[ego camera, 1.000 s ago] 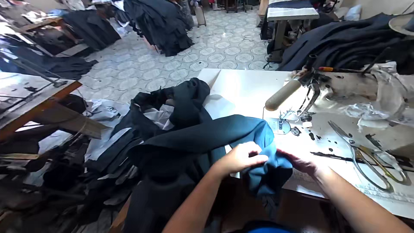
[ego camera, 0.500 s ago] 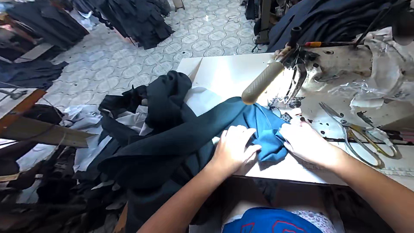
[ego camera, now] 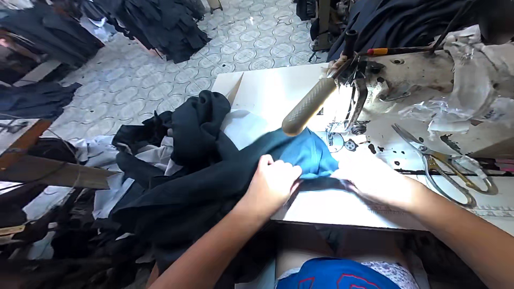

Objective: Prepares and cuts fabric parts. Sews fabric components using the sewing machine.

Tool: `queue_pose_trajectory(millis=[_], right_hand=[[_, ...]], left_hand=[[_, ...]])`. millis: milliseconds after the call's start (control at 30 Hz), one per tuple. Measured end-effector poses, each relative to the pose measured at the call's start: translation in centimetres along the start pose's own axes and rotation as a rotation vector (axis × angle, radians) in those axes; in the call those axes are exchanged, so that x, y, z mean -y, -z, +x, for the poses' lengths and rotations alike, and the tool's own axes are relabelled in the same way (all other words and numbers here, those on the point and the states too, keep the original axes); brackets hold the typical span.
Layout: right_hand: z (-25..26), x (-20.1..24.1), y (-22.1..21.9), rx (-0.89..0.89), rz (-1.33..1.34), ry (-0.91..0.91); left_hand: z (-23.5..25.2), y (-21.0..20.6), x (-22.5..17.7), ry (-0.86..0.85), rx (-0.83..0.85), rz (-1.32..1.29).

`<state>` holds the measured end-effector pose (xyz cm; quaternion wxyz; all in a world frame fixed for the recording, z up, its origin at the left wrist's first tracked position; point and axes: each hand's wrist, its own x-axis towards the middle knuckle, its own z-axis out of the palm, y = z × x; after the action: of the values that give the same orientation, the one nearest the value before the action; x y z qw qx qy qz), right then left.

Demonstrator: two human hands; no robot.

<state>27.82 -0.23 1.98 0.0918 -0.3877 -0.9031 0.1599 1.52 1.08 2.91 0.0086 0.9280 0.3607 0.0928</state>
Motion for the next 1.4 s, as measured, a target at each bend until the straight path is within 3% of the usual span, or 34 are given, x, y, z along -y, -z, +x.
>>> queue_pose_trajectory(millis=[33,100,200,333,400,500,600,767,833,1000,1167,1400], right_hand=[[0.1,0.5,-0.4,-0.065,-0.17,-0.106],[0.2,1.1,-1.2,-0.054,-0.271,-0.259],[-1.2,0.9,-3.6,-0.081,-0.25,-0.18],[-3.1,0.4,-6.9,-0.351,-0.121,0.043],[-3.7,0.9,-7.7,-0.36,-0.095,0.062],[-4.2,1.2,-8.4,-0.389,-0.113,0.049],[-4.7,1.6,-8.8,-0.412,-0.146,0.046],[-5.3,2.1,-8.9,-0.418,-0.149,0.044],[-5.3,2.1,-8.9,-0.408,-0.146,0.04],[-5.1,2.3,-8.7,-0.4,-0.16,0.046],[-5.2,2.0,-9.1,-0.436,-0.122,0.013],[-4.4,2.5,-7.6,-0.33,0.072,-0.128]], left_hand=[[-0.3,-0.9,-0.6,0.007,-0.167,0.175],[-1.1,-2.1,-1.6,0.003,-0.232,0.302],[-3.0,-4.5,-2.5,-0.058,-0.188,0.285],[-4.1,-6.6,-2.8,-0.217,-0.393,0.243],[-3.8,-6.8,-3.3,-0.277,-0.392,0.152],[-2.4,-7.4,-4.0,-0.111,-0.28,-0.064],[-1.5,-7.9,-4.1,0.074,-0.276,-0.069],[-2.4,-9.7,-3.9,-0.119,-0.448,-0.132],[-2.7,-9.6,-4.1,-0.086,-0.384,-0.146],[-1.8,-7.1,-5.0,0.063,-0.024,-0.176],[-1.6,-6.9,-4.6,0.102,-0.016,-0.146],[-2.9,-9.3,-4.5,-0.056,-0.419,-0.061]])
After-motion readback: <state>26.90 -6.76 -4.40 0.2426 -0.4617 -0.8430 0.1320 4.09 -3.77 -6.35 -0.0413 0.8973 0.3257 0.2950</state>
